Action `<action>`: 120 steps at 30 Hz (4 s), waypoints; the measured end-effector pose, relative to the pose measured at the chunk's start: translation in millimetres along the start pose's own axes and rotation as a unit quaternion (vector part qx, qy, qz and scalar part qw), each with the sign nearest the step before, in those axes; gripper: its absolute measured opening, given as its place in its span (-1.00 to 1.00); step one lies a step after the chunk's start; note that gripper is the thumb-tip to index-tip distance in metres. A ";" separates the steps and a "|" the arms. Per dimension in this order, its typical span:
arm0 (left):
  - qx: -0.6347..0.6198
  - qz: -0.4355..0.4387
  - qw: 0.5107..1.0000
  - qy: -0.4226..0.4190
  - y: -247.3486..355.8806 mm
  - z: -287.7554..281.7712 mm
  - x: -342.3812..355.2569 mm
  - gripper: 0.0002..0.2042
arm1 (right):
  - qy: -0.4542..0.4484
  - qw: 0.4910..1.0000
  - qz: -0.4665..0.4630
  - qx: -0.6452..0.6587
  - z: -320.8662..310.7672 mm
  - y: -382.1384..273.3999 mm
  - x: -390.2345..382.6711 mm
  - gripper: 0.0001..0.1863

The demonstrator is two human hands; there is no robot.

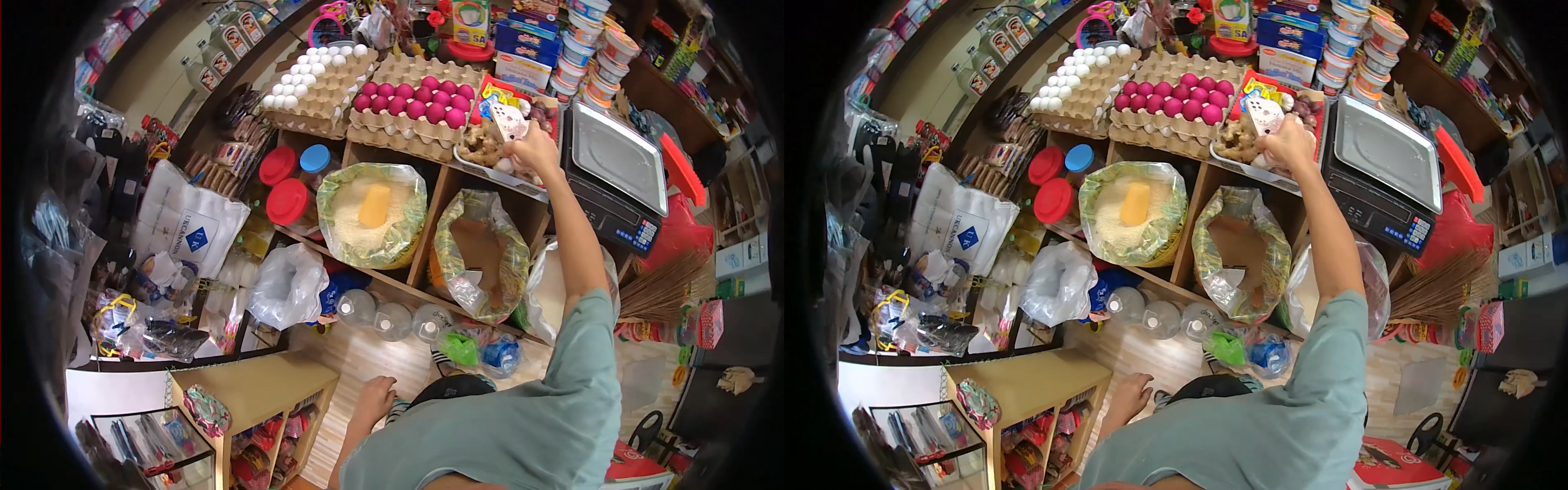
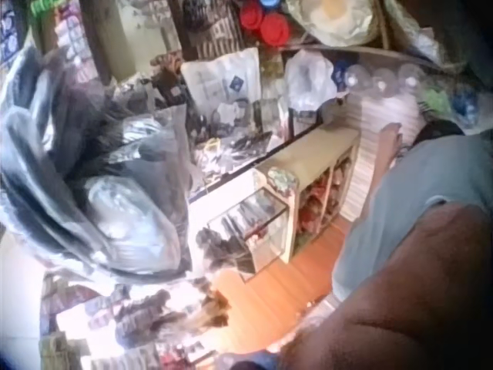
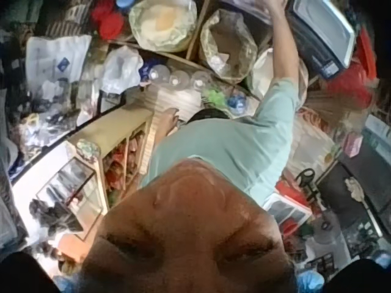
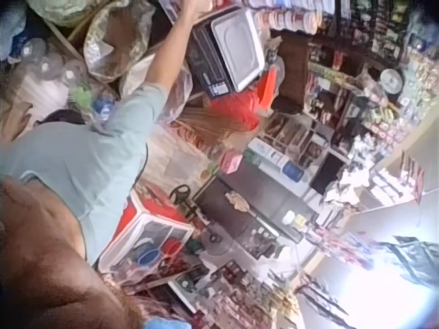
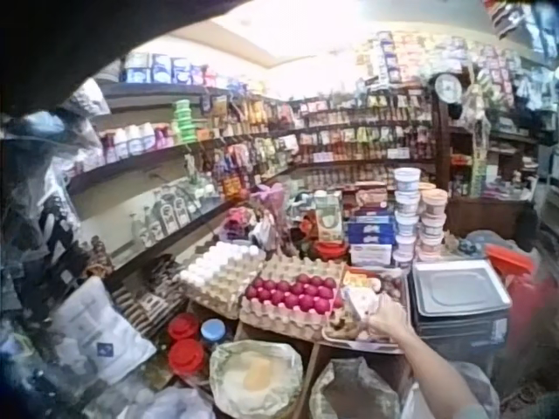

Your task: The person cleans the glass and wooden surfaces of a display case using a patterned cloth. They wipe the exterior glass, the top wooden ledge, and the interior shelves. The person also handles a small yellow packet and a clear plastic bag, placing them inside the case.

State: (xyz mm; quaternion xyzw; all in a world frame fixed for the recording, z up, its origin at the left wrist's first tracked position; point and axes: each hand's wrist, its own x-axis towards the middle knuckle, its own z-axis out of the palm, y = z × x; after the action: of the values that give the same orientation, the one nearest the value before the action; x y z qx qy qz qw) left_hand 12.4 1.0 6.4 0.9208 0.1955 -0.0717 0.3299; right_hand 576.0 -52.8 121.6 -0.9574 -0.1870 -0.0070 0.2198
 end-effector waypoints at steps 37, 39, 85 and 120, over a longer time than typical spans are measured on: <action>-0.016 -0.109 0.994 0.015 -0.2 58.1 -69.1 -0.80 | -0.025 0.998 -0.053 -0.038 40.0 11.8 43.0 -0.29; -0.006 -0.134 0.991 -0.014 0.0 51.9 -72.9 -0.79 | -0.023 0.999 -0.035 -0.027 38.2 2.9 42.2 -0.27; 0.025 -0.275 0.945 0.177 -24.2 54.1 -196.2 -0.72 | -0.127 0.805 -0.521 0.253 90.7 -238.1 -266.8 -0.54; -0.039 -0.375 0.673 0.636 -148.6 -33.2 -640.4 -0.19 | -0.559 0.259 -0.753 0.231 85.1 -545.0 -880.1 -0.87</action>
State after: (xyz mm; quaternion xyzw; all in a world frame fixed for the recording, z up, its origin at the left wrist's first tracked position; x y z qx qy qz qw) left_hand -632.9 -73.3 113.0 0.5789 0.6898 0.4215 0.1064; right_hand -445.1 125.2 188.5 -0.0603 -0.8940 0.4110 0.1679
